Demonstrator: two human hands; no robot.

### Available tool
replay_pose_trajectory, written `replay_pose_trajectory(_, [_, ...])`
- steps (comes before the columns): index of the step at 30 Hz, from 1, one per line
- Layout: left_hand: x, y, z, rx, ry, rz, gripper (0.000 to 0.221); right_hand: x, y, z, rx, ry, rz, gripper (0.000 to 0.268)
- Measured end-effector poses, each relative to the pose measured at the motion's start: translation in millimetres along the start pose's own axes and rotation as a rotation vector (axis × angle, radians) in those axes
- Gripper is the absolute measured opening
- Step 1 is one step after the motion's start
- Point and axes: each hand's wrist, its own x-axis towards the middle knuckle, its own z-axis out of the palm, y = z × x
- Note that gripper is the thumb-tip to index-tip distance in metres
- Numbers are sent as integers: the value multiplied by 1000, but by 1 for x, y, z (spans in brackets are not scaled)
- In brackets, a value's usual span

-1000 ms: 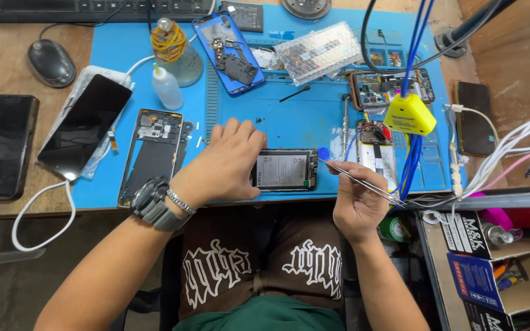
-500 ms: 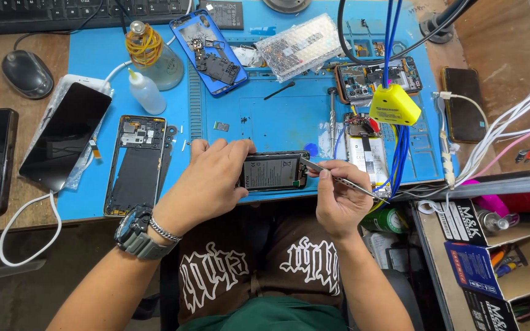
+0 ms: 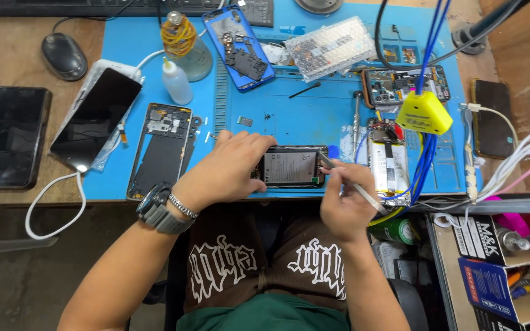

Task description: The person uses a metal prying tool to separate the back cover from a smartphone frame. They then pick up the phone's internal chassis, which contains the battery and motherboard, and use the tool to pry and disconnect the battery connector from the logic board.

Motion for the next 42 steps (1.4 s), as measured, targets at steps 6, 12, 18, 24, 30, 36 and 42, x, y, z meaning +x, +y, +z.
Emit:
replay_pose_trajectory(6, [4, -3, -16, -140, -109, -30, 72, -6, -11, -14, 84, -22, 114, 11])
replay_pose_trajectory(12, [-4, -5, -19, -214, -73, 15, 97, -26, -47, 9, 104, -151, 162, 14])
replay_pose_trajectory(18, [-4, -1, -10, -98, 12, 61, 92, -24, -53, 13, 89, -218, 172, 10])
replay_pose_trajectory(24, [-3, 0, -10, 29, 31, 43, 105, -21, -61, 13, 86, -212, 148, 9])
replay_pose_trajectory(30, [-8, 1, 4, 45, 108, -14, 102, -19, -69, 9, 131, -189, 151, 10])
replay_pose_trajectory(36, [-43, 32, 48, -82, 277, -263, 96, -29, -81, -1, -10, -276, 139, 14])
replay_pose_trajectory(42, [-31, 64, 90, 268, 684, -386, 75, -28, -86, -14, -112, -426, -42, 14])
